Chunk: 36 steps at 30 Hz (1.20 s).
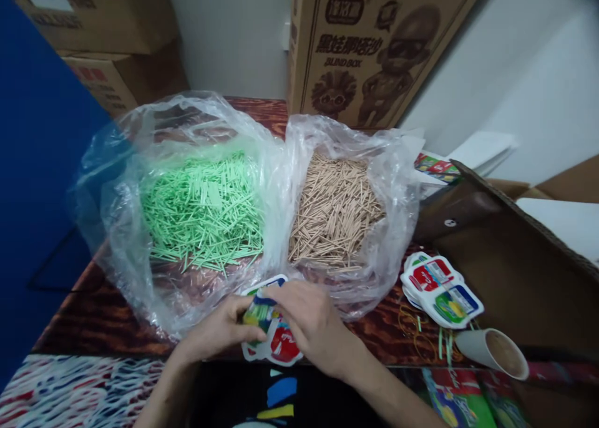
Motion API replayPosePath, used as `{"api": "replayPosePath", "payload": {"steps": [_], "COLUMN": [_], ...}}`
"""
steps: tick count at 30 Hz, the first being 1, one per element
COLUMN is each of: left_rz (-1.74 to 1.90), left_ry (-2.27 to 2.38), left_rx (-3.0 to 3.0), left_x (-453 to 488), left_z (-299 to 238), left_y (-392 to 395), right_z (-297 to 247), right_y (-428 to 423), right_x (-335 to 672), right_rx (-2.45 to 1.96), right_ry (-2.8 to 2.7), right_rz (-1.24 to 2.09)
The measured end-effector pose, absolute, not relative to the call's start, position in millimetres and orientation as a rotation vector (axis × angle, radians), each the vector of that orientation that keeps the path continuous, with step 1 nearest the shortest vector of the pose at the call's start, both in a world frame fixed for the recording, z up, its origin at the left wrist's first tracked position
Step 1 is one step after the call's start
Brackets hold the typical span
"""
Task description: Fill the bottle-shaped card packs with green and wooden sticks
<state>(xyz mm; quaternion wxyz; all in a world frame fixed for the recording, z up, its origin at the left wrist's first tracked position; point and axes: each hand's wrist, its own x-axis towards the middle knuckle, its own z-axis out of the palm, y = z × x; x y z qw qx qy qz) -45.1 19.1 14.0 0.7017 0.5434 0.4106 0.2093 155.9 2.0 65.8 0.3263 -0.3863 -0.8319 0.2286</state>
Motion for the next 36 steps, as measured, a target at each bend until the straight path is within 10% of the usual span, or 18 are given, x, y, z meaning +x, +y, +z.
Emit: {"api": "replayPosePath", "payload": {"steps": [20, 27, 36], "left_rz": [0.746, 0.799, 0.477], "left_ry": [0.981, 1.141, 0.588], "left_rx": [1.071, 1.108, 0.499], "left_x": [15, 7, 87], "left_z": [11, 13, 11], "left_y": [17, 11, -21], "right_z": [41, 28, 160], "right_y": [9, 23, 92], "right_x": [173, 205, 240], "right_rx": [-1.370, -1.401, -1.219], "right_ry": [-1.971, -1.833, -1.043], "right_rz": [0.341, 0.758, 0.127]}}
